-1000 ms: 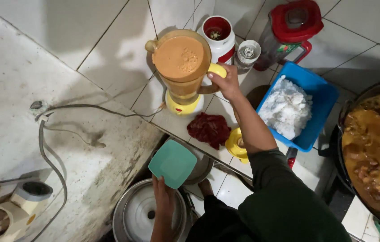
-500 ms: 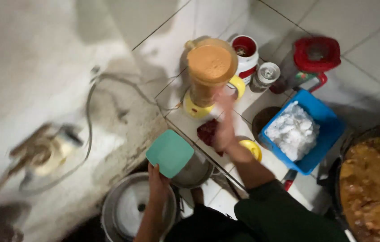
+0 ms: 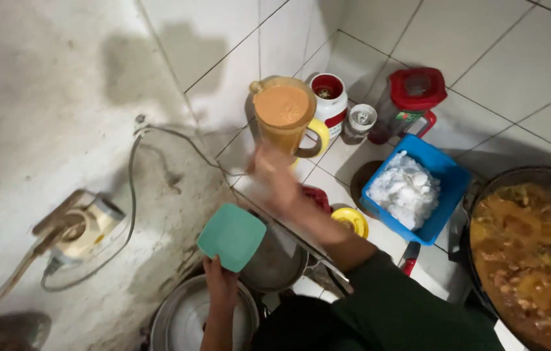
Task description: Preparing a blended sauce and stirring large pots of food on a stove.
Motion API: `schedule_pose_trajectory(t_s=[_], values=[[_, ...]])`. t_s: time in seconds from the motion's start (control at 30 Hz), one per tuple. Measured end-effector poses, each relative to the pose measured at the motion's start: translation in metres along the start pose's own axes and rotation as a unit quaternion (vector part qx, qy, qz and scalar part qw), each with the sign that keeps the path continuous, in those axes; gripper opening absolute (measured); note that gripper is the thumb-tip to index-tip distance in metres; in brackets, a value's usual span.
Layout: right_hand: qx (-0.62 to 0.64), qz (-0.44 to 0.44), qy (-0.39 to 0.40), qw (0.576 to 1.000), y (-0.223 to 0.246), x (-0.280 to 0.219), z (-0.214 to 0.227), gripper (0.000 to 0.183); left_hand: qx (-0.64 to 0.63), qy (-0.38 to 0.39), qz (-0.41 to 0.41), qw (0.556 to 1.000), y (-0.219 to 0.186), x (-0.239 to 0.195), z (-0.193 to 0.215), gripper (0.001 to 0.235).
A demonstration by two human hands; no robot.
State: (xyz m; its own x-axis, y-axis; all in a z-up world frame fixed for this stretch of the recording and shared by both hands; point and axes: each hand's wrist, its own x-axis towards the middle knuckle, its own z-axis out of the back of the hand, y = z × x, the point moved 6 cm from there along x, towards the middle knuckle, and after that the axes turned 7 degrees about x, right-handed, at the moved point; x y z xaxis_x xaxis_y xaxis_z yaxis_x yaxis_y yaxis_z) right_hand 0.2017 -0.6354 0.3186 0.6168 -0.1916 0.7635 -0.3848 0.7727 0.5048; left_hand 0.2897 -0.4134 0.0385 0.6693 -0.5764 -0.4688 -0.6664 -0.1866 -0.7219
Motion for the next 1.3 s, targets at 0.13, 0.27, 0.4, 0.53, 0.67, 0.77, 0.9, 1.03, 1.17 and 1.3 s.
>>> schedule_pose_trajectory(t_s=[0.13,0.27,0.4,0.53,0.67,0.77,0.9,1.03,1.17,1.3], values=[[-0.194,-0.211,-0.257,0.923,-0.118,-0.048,0.126,0.071,0.017,-0.03,0.024,0.999,0.006,0.005,0.01,0.058],[0.123,-0.357,-0.241,0.894,-0.218,-0.103,0.116,0.032,0.002,-0.002,0.001,1.0,0.032,0.035,0.021,0.056],[0.106,-0.349,-0.329,0.871,-0.227,-0.111,0.108,0.022,-0.007,0.027,-0.018,0.999,0.029,0.045,0.0,0.052],[0.092,-0.361,-0.374,0.849,-0.212,-0.109,0.099,0.027,0.026,0.004,-0.006,1.0,0.032,0.053,-0.006,0.049],[0.045,-0.361,-0.359,0.859,-0.207,-0.116,0.102,0.026,0.0,0.028,-0.026,0.999,0.013,0.052,-0.024,0.048],[0.03,-0.278,-0.331,0.901,-0.203,-0.117,0.107,0.021,-0.033,0.049,-0.032,0.998,-0.005,0.048,-0.038,0.05],[0.045,-0.288,-0.331,0.897,-0.203,-0.108,0.115,0.024,-0.05,0.053,-0.053,0.996,0.006,0.061,-0.032,0.054],[0.124,-0.263,-0.374,0.881,-0.179,-0.084,0.117,0.022,-0.021,0.04,-0.028,0.999,-0.003,0.063,-0.042,0.064],[0.09,-0.282,-0.364,0.883,-0.194,-0.108,0.138,0.023,-0.042,0.035,-0.042,0.998,0.001,0.061,-0.043,0.067],[0.041,-0.227,-0.312,0.922,-0.168,-0.089,0.141,0.027,-0.075,0.071,-0.123,0.987,-0.03,0.062,-0.038,0.069]])
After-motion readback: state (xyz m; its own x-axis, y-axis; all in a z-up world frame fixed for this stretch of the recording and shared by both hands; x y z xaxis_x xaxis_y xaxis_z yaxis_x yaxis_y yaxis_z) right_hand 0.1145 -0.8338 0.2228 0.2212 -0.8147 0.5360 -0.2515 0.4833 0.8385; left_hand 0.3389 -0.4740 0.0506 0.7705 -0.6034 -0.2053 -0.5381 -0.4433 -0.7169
